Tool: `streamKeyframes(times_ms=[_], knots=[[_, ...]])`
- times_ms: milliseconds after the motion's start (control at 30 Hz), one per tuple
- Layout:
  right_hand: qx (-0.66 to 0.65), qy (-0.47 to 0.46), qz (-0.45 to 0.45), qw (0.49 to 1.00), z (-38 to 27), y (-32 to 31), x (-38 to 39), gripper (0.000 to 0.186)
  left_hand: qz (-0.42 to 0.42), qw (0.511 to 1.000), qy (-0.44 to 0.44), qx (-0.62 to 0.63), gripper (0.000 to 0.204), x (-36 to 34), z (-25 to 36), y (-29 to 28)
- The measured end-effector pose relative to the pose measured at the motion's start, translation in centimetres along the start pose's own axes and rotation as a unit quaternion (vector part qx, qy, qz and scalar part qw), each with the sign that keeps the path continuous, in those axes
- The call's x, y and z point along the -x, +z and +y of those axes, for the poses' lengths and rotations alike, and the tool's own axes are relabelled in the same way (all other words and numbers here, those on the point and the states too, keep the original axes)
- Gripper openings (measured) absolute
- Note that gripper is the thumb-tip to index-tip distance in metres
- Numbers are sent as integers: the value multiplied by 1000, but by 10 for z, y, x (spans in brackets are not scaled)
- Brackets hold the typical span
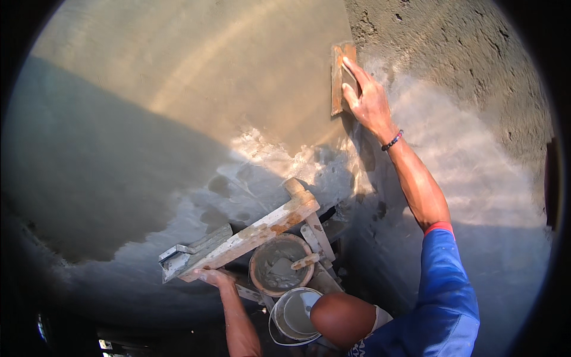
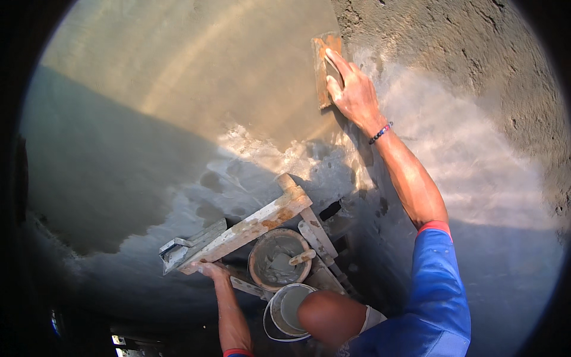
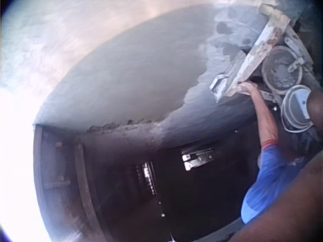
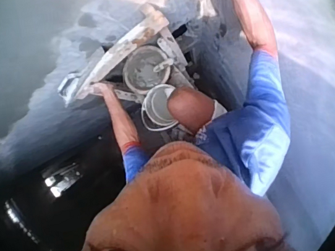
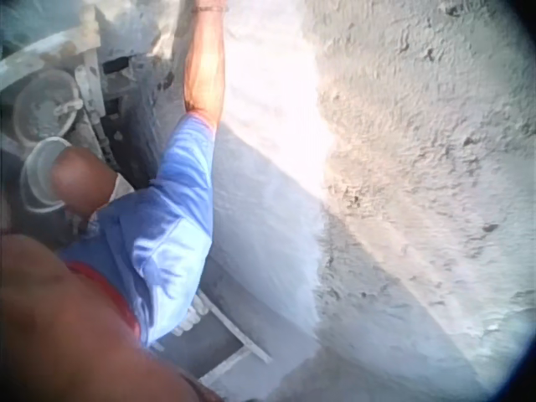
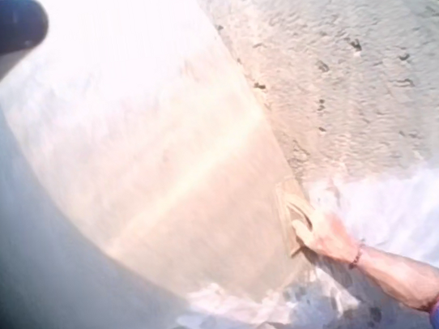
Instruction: The person plasters a concrete wall using a wooden float, repeatedly applying pressure and smoothing the wet surface while standing on a scaffold.
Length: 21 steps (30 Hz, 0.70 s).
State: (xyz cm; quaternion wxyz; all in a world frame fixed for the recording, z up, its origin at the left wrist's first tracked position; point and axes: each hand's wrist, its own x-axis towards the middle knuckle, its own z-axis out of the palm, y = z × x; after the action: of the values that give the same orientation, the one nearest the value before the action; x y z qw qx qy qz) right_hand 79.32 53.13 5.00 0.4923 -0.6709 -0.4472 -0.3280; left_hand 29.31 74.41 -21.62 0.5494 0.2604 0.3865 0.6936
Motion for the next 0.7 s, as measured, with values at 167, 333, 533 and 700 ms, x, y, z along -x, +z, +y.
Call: streamKeyframes(times_ms=[167,333,533,700], knots=[[69,-23,28,997,-14,-8,-101,53,-5,1000,-11,9,90,3,0,4],[14,93,-6,996,40,46,69,63,20,1000,11,-9,86,3,0,1],[-40,60,-40,997,27,6,76,59,76,997,-25,16,72,26,21,32],[45,-110,62,991,-82,-66,-163,54,44,997,-44,35,77,16,13,17]])
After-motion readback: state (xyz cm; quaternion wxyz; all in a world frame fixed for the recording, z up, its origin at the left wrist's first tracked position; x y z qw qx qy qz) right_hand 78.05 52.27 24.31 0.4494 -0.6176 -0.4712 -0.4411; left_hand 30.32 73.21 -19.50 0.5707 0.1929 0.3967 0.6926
